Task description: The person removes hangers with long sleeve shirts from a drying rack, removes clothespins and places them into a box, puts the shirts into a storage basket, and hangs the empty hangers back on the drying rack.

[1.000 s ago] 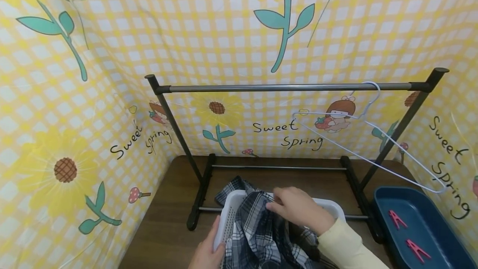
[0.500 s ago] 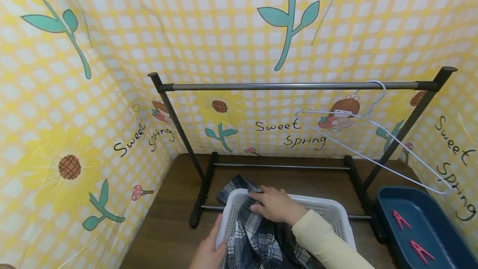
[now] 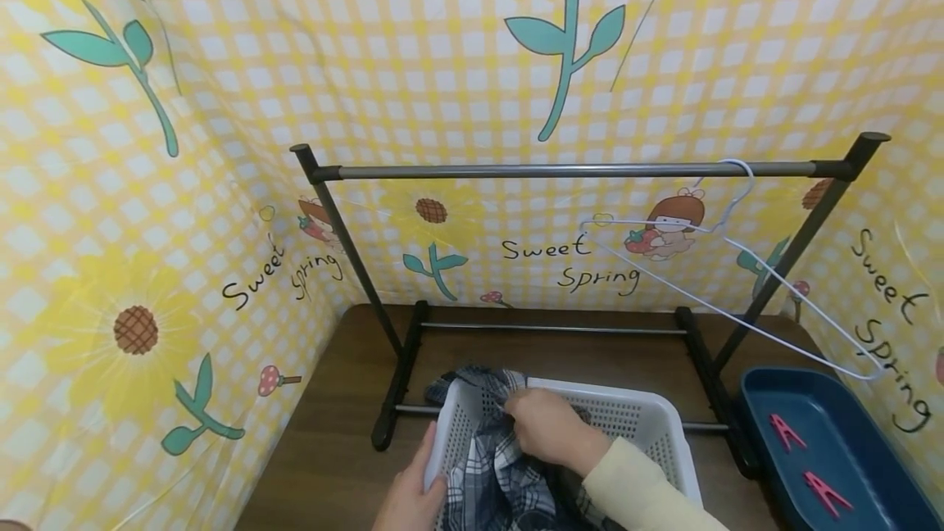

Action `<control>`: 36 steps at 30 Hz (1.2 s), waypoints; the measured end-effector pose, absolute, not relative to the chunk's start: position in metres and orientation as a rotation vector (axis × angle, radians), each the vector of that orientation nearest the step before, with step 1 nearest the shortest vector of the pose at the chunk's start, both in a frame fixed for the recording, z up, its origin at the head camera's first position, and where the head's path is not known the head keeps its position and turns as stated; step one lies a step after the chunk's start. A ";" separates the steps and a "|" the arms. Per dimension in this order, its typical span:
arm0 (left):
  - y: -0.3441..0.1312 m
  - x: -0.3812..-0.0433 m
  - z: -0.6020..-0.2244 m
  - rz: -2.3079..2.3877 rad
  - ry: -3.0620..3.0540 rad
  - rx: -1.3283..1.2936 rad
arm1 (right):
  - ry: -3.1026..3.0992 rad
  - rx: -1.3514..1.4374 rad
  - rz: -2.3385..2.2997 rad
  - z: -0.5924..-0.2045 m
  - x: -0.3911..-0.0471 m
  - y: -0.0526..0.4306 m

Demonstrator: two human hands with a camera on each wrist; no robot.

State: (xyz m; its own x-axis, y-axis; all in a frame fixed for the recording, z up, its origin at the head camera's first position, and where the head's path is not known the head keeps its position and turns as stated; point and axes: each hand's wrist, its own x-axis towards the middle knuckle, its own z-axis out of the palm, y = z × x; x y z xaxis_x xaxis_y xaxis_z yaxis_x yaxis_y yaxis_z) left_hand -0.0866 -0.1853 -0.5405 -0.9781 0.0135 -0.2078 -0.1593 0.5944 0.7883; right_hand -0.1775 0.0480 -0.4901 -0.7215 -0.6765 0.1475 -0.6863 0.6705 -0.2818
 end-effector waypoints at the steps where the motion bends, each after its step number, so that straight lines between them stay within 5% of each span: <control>1: -0.186 -0.087 -0.540 1.324 2.626 -0.129 | -2.849 1.177 0.545 -0.491 -0.176 0.049; 7: -0.185 -0.086 -0.540 1.319 2.634 -0.131 | -3.010 1.102 0.827 -0.501 -0.167 0.055; 17: -0.184 -0.089 -0.540 1.356 2.549 -0.180 | -3.165 0.569 1.143 -0.507 -0.153 0.063; 29: -0.183 -0.090 -0.540 1.326 2.553 -0.162 | -3.456 1.125 1.120 -0.516 -0.148 0.068; 36: -0.183 -0.090 -0.538 1.329 2.545 -0.172 | -3.417 1.124 1.078 -0.531 -0.157 0.068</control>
